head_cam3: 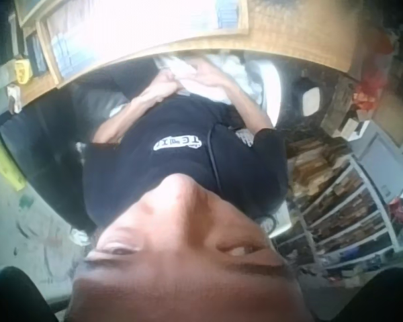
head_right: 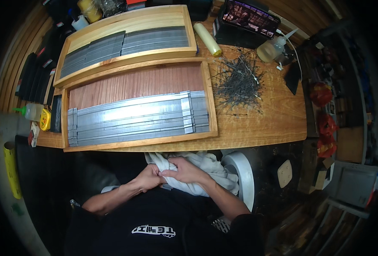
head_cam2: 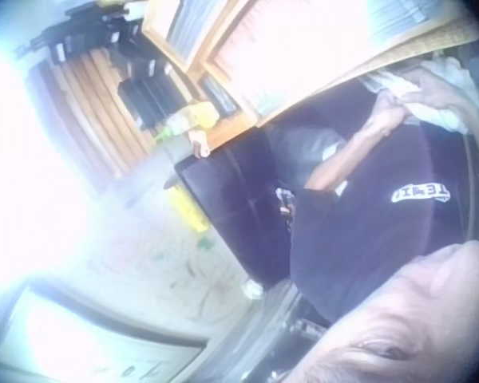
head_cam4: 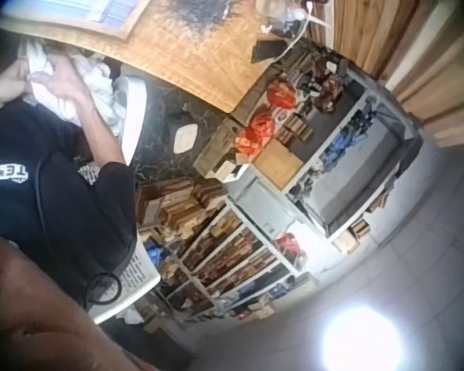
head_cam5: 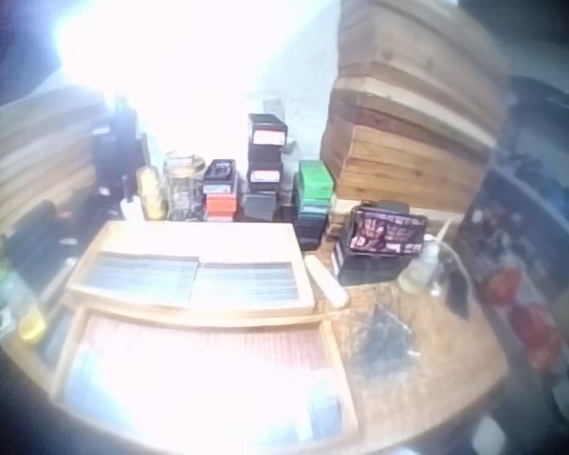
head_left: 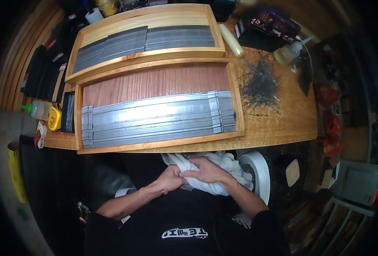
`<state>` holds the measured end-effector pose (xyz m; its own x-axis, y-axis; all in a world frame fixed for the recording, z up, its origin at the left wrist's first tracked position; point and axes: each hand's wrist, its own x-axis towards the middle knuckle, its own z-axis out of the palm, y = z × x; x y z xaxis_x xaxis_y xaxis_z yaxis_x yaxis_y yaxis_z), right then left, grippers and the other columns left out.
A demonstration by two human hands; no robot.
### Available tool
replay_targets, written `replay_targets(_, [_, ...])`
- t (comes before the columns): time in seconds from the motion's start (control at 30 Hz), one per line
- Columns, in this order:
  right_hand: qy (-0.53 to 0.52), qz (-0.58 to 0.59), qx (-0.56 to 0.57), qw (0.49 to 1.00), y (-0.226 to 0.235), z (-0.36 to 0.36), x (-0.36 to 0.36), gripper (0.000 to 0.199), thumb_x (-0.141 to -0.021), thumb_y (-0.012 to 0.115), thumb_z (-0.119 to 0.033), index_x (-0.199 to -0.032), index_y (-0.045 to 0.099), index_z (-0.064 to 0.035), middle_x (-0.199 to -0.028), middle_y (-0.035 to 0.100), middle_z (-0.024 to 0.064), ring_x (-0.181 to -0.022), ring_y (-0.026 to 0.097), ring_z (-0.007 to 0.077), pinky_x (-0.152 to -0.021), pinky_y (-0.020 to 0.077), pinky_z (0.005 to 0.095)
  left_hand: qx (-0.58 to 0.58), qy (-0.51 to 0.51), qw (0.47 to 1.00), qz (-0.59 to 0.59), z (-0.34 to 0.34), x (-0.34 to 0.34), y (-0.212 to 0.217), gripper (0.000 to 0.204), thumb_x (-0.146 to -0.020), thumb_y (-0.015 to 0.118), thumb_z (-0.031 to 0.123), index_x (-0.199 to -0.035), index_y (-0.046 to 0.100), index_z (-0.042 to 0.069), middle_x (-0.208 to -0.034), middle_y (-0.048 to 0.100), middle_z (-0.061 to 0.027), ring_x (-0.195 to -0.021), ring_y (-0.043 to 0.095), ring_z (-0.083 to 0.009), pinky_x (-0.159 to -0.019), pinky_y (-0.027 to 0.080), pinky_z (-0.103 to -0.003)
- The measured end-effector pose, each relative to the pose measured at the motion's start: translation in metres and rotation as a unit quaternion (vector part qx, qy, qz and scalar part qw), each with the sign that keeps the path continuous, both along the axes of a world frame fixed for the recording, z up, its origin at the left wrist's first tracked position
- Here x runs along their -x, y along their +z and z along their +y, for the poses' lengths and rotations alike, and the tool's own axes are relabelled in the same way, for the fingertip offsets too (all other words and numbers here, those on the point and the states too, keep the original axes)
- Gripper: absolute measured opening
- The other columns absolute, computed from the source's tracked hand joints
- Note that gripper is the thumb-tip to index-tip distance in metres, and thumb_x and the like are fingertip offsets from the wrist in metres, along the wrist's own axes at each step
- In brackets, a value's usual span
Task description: The person picks up small metal strips and pins from a wooden tray, aligns them by hand, and inserts the pins into the strips. The person repeats this process for several strips, placing the assembled pieces back into the tray.
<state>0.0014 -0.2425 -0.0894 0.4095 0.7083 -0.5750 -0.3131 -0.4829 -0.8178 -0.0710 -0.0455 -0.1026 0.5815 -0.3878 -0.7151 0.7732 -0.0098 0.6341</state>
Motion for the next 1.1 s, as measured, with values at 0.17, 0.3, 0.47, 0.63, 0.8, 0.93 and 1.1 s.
replay_targets(0.17, [-0.077,-0.122,-0.021,0.989,-0.004,-0.002,0.019,0.045,-0.099,0.073,-0.029,-0.124,0.062,0.0077,-0.105,0.071,0.0219,-0.097,0.067,0.0251,-0.089,0.0532,0.0381,0.026,-0.055,0.998,0.010,0.007,-0.003,-0.011,0.005,-0.090,0.072,-0.005,-0.090,0.076,-0.002,-0.075,0.074,-0.0051,-0.065,0.068,-0.0101,-0.057,0.051,-0.023])
replay_targets(0.3, [-0.134,-0.180,-0.051,0.973,-0.031,-0.004,0.030,0.042,-0.101,0.067,-0.029,-0.117,0.062,0.0096,-0.099,0.070,0.0257,-0.091,0.068,0.0329,-0.085,0.0537,0.0405,0.098,-0.077,0.992,0.036,0.011,-0.010,-0.014,0.010,-0.094,0.074,0.001,-0.103,0.076,-0.001,-0.090,0.080,-0.0107,-0.083,0.078,-0.0162,-0.065,0.058,-0.025])
replay_targets(0.47, [-0.177,-0.235,0.005,0.956,-0.042,-0.006,0.023,0.032,-0.100,0.068,-0.021,-0.116,0.068,0.0071,-0.099,0.073,0.0269,-0.094,0.072,0.0356,-0.085,0.0546,0.0424,0.185,-0.083,0.973,0.114,0.020,-0.014,-0.006,0.018,-0.095,0.076,0.006,-0.112,0.074,0.000,-0.095,0.079,-0.0125,-0.083,0.079,-0.0213,-0.069,0.063,-0.027])
replay_targets(0.63, [-0.146,-0.293,0.108,0.939,-0.026,-0.010,0.006,0.036,-0.099,0.070,-0.021,-0.121,0.067,0.0069,-0.112,0.071,0.0274,-0.105,0.069,0.0441,-0.093,0.0535,0.0449,0.115,-0.074,0.990,-0.018,0.024,-0.024,0.041,0.019,-0.097,0.072,0.000,-0.115,0.071,-0.005,-0.099,0.078,-0.0150,-0.090,0.078,-0.0206,-0.079,0.064,-0.030])
replay_targets(0.8, [0.011,-0.444,0.076,0.892,0.077,-0.009,0.008,0.048,-0.091,0.079,-0.016,-0.133,0.064,0.0027,-0.117,0.065,0.0248,-0.104,0.065,0.0421,-0.091,0.0539,0.0423,-0.109,0.027,0.906,-0.409,0.032,-0.019,0.125,0.017,-0.095,0.070,-0.005,-0.112,0.074,-0.006,-0.098,0.079,-0.0177,-0.088,0.079,-0.0237,-0.077,0.062,-0.030])
replay_targets(0.93, [-0.155,-0.474,-0.110,0.860,0.156,0.014,-0.005,0.047,-0.084,0.085,-0.008,-0.127,0.070,0.0013,-0.095,0.060,0.0107,-0.081,0.064,0.0250,-0.068,0.0539,0.0364,-0.130,0.072,0.820,-0.552,0.028,-0.034,0.134,0.030,-0.083,0.076,-0.011,-0.112,0.074,-0.005,-0.101,0.078,-0.0190,-0.085,0.078,-0.0284,-0.072,0.060,-0.034])
replay_targets(1.1, [-0.139,-0.560,-0.204,0.791,0.143,0.032,-0.032,0.032,-0.078,0.087,-0.001,-0.109,0.078,0.0000,-0.086,0.059,0.0051,-0.075,0.057,0.0160,-0.062,0.0483,0.0281,-0.100,0.073,0.788,-0.603,0.022,-0.061,0.135,0.035,-0.079,0.064,-0.020,-0.110,0.074,-0.008,-0.105,0.078,-0.0205,-0.096,0.077,-0.0326,-0.084,0.062,-0.036])
